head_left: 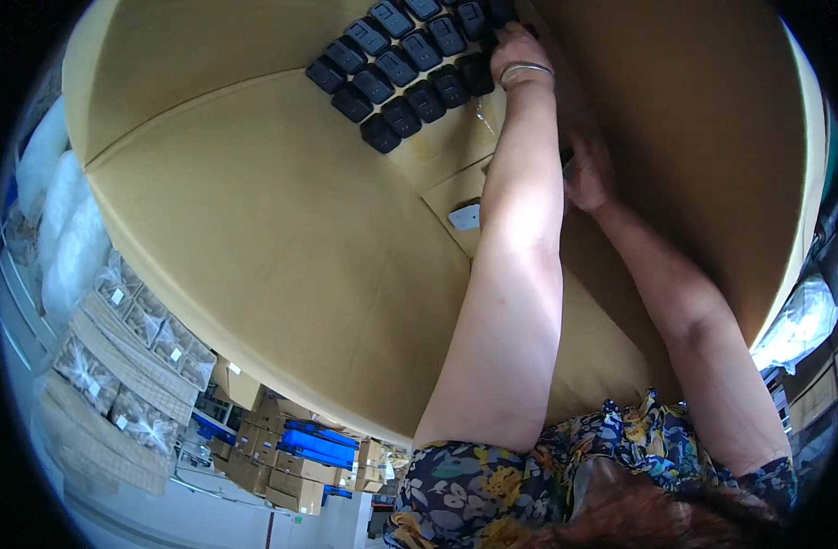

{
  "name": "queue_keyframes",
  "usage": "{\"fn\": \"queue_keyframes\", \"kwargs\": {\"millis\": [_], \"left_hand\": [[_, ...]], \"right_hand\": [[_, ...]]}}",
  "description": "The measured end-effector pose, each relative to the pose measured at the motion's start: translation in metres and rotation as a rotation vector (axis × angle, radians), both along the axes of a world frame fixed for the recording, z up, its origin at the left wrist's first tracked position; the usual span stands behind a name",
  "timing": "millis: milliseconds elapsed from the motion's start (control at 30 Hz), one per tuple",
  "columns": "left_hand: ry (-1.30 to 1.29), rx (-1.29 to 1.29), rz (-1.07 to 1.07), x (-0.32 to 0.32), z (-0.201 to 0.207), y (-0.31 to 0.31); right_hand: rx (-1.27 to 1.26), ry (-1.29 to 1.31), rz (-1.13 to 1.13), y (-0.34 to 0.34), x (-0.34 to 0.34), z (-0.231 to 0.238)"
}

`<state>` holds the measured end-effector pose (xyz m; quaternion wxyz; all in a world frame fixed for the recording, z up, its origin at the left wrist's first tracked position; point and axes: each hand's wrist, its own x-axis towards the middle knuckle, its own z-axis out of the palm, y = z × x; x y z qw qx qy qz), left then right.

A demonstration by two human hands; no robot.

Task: The person assembles small electronic devices by inserting white plastic casings into black circuit board units using a pneumatic tool. They then place the assembled units into a cardboard box, arranging them in neat rows. The person also handles loose circuit boards and white casings from a blue bin, organizing them on the workbench.

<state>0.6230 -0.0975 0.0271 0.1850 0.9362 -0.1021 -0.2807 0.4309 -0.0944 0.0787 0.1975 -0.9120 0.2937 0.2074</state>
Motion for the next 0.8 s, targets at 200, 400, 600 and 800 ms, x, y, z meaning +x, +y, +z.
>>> {"fn": "queue_keyframes", "kwargs": {"millis": [200, 400, 600, 800], "left_hand": [[-0.157, -0.301, 0.206, -0.008, 0.025, 0.056], [0.650, -0.705, 0.366, -0.056, -0.001, 0.089], [0.790, -0.726, 0.519, -0.062, 0.008, 0.105], [0.041, -0.374, 0.647, -0.080, 0.005, 0.163]], "right_hand": [[0.221, -0.056, -0.118, -0.019, -0.042, -0.057], [1.132, -0.283, -0.873, -0.037, 0.039, -0.067], [1.508, -0.156, -0.995, -0.021, 0.062, -0.054], [0.783, -0.252, -0.609, 0.031, 0.062, -0.040]]}}
